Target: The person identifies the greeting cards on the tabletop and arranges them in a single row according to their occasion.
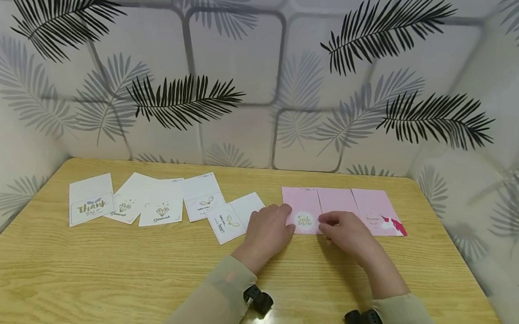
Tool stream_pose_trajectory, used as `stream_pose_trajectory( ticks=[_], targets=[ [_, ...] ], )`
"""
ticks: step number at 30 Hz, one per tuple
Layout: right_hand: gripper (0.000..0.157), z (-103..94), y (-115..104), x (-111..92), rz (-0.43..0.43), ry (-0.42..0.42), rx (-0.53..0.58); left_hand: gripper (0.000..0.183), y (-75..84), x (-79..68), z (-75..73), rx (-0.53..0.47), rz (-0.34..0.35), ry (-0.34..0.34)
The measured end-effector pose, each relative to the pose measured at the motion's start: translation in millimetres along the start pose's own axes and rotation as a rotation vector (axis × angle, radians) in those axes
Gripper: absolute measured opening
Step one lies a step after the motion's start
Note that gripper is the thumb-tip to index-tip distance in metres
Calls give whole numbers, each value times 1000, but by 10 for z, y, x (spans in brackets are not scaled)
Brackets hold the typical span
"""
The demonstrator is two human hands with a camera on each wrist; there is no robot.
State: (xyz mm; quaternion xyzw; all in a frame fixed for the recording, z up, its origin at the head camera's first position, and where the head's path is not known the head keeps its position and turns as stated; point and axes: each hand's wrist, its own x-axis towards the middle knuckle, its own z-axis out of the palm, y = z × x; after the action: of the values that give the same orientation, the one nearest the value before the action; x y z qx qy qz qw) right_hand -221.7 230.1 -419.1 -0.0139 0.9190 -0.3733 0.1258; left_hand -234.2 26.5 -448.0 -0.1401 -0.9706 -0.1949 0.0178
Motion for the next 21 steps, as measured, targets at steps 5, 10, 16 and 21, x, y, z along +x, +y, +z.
stream_pose_trajectory(
  ticks=[5, 10, 16, 21],
  targets=[
    [39, -15, 5, -5, -10, 18, 16, 40, 3, -29, -59, -40, -8, 35],
    [40, -30, -14, -17, -28, 46, 26, 39, -12, -53, -132, -34, -20, 80],
    [43, -30, -74, -45, -65, 80, 76, 41, -162, -129, -235, -80, -38, 137],
    [48, 3, -170, -84, -67, 79, 186, 43, -367, -216, -325, -70, -76, 169]
  ],
)
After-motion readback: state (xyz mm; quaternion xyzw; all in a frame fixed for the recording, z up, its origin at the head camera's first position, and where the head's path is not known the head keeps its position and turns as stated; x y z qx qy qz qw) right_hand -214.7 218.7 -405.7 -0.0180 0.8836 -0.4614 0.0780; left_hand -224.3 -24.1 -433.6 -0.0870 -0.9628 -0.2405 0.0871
